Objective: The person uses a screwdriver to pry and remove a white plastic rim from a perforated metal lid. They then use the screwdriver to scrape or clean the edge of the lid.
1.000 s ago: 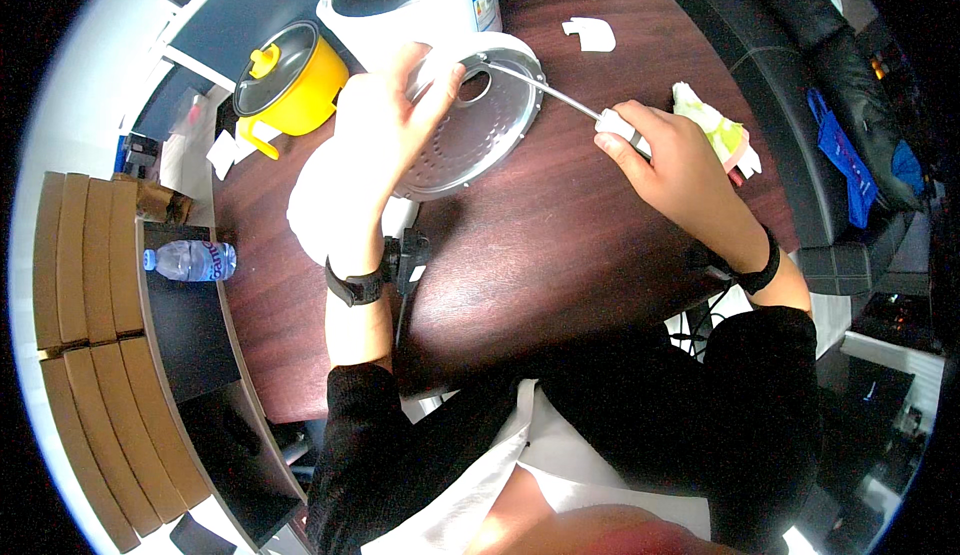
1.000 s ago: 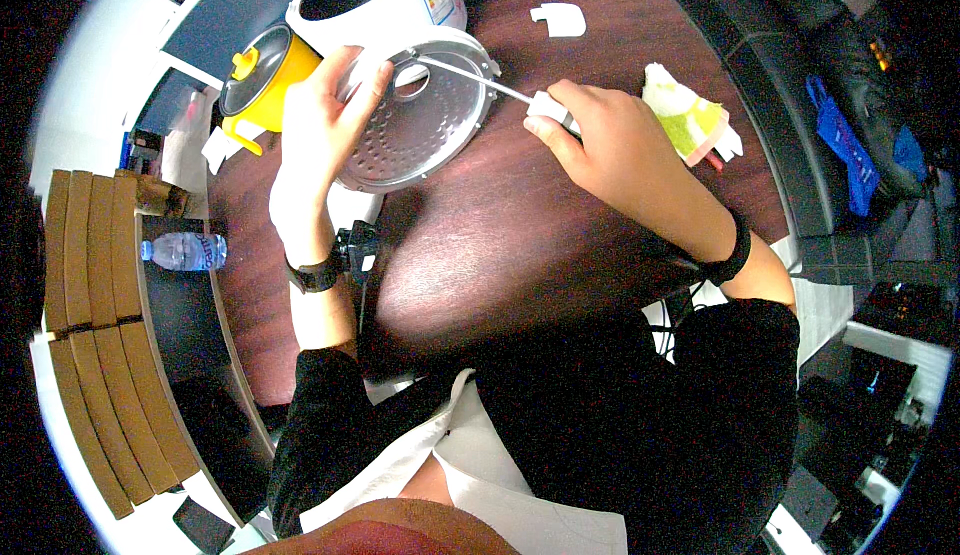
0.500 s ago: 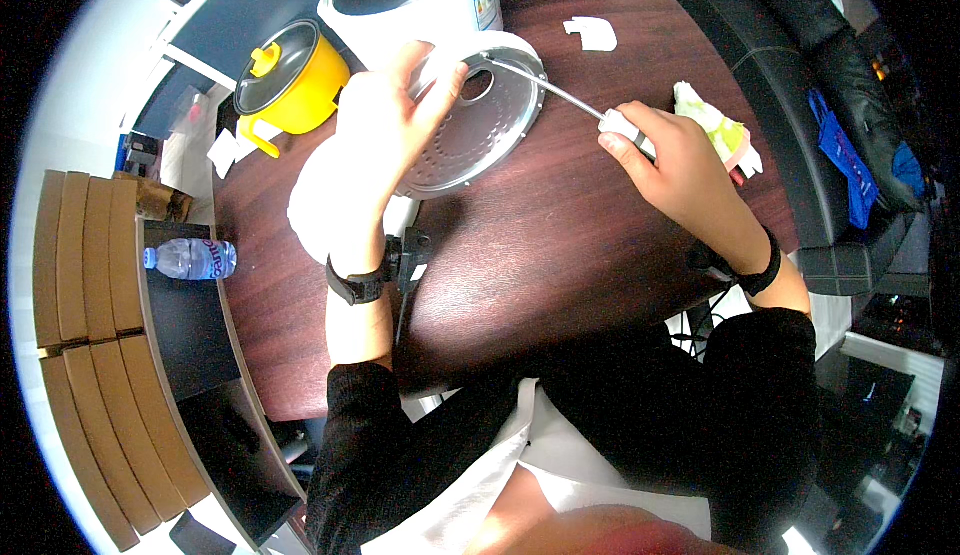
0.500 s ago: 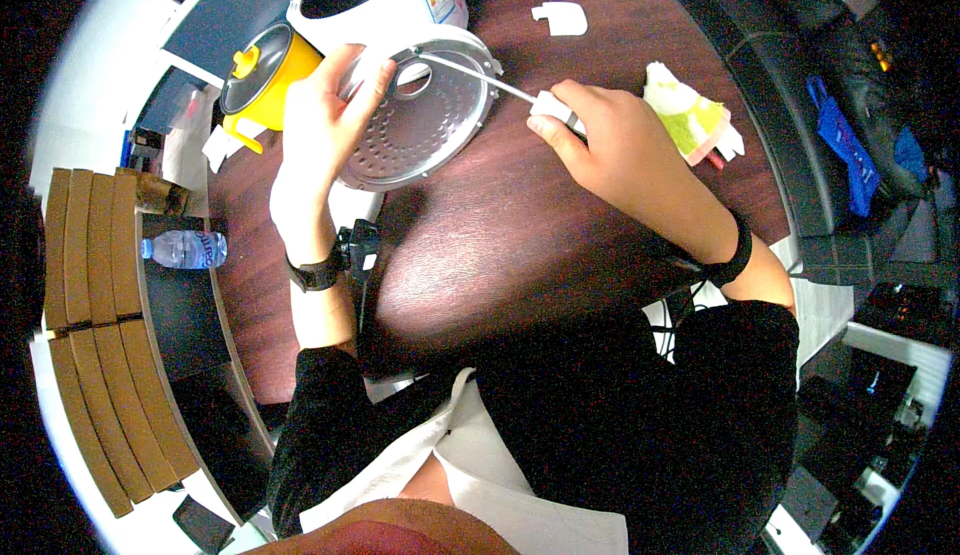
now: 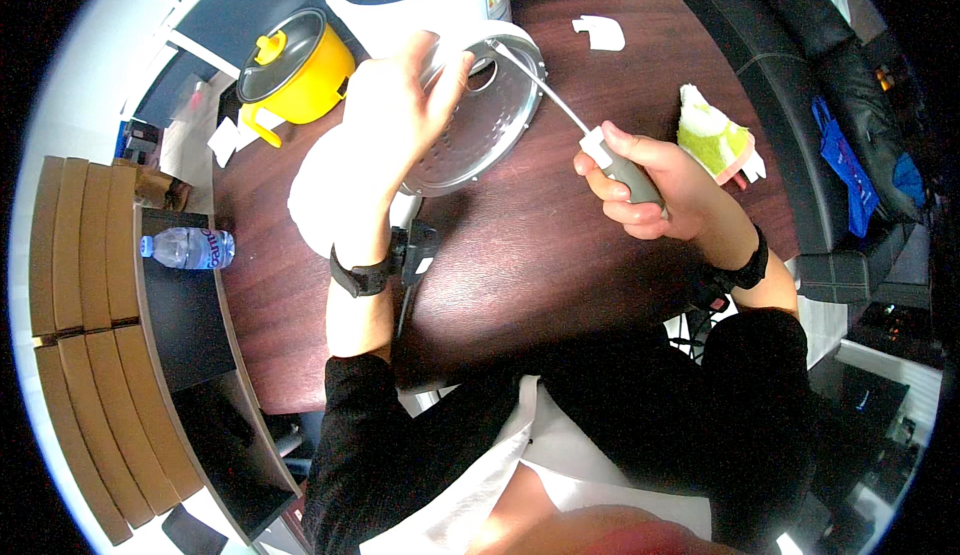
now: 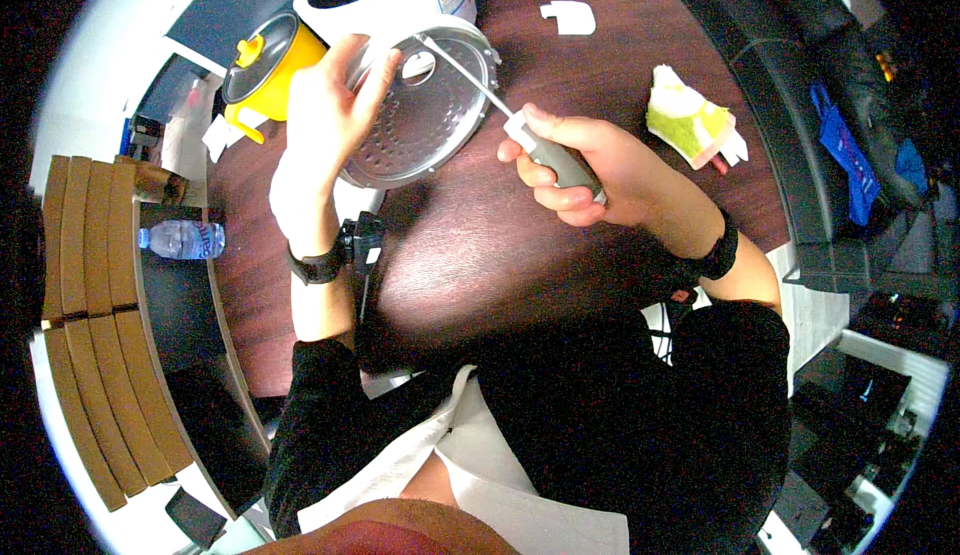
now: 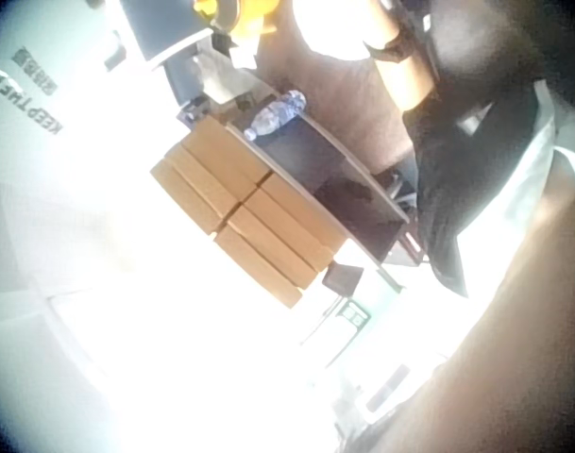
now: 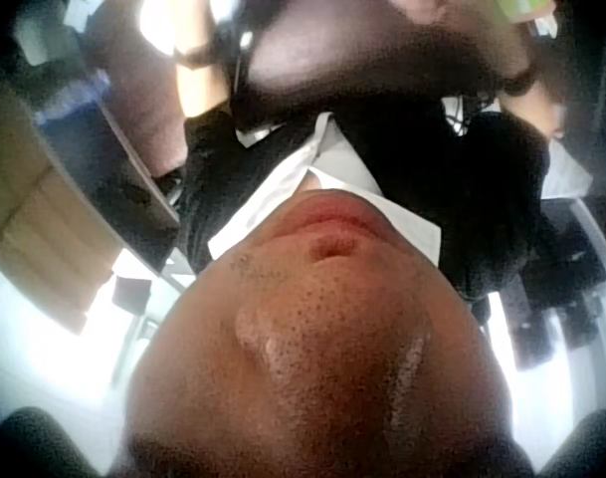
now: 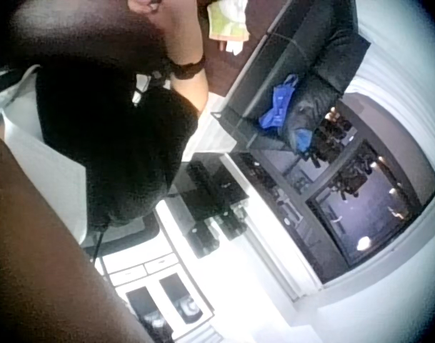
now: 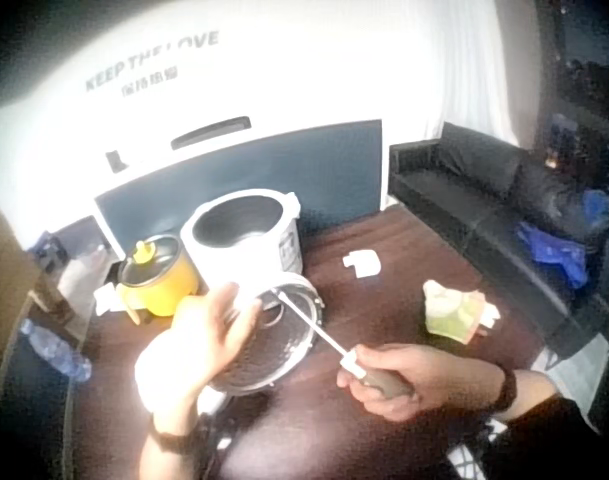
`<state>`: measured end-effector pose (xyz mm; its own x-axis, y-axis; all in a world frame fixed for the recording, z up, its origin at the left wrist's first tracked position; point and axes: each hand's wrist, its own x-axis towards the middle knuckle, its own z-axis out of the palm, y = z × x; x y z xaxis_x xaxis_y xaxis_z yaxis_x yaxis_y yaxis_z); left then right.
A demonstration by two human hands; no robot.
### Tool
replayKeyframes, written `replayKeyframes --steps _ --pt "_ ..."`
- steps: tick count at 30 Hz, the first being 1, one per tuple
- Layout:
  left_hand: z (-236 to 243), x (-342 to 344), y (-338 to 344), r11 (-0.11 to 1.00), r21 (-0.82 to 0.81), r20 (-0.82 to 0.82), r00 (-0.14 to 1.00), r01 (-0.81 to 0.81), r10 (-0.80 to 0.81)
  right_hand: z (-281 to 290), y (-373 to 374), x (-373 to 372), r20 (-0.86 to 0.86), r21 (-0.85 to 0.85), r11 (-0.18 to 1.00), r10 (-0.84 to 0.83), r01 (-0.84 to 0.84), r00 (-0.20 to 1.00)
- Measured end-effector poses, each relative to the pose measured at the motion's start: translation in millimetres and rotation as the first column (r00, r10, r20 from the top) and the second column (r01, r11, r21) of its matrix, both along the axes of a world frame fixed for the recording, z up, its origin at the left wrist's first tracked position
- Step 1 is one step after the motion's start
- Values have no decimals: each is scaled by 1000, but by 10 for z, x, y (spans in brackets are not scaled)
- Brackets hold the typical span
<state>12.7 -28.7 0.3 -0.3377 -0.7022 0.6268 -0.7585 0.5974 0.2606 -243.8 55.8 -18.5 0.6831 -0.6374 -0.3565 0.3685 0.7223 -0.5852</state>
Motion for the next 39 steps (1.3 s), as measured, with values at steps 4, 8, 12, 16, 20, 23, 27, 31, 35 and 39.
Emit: replayKeyframes --steps 4,8,12,16,20,23,27,31,35,39 --pt "13 23 -17 997 80 -41 999 3 0 22 -3 57 -552 -526 844 -246 -104 797" --pt "22 21 -8 998 63 -67 998 23 -19 -87 -110 -80 -390 -836 169 -852 -522 349" --pt "51 20 9 992 122 -21 1000 1 2 119 -76 -80 -274 -759 79 -939 -646 207" --pt "46 16 9 994 105 -4 1000 -5 5 183 -65 -91 -334 -686 142 -933 -713 136" --pt "39 11 7 997 70 -32 999 24 -22 183 -85 -141 -237 -670 97 -967 -736 89" --pt "76 -11 55 996 92 -2 1000 -6 7 364 -74 -155 -160 -628 64 -986 -776 48" --pt "62 -38 84 996 87 -5 1000 -24 25 524 -16 -127 -127 -578 71 -992 -813 3" --pt "60 -97 144 996 39 20 997 -75 74 575 -67 -166 -81 -565 47 -997 -824 -1" --pt "85 -111 221 991 10 68 989 -135 134 586 -93 -153 -119 -599 63 -993 -798 11" --pt "50 -96 177 993 3 81 990 -114 114 415 -165 -199 -220 -734 81 -968 -674 123"
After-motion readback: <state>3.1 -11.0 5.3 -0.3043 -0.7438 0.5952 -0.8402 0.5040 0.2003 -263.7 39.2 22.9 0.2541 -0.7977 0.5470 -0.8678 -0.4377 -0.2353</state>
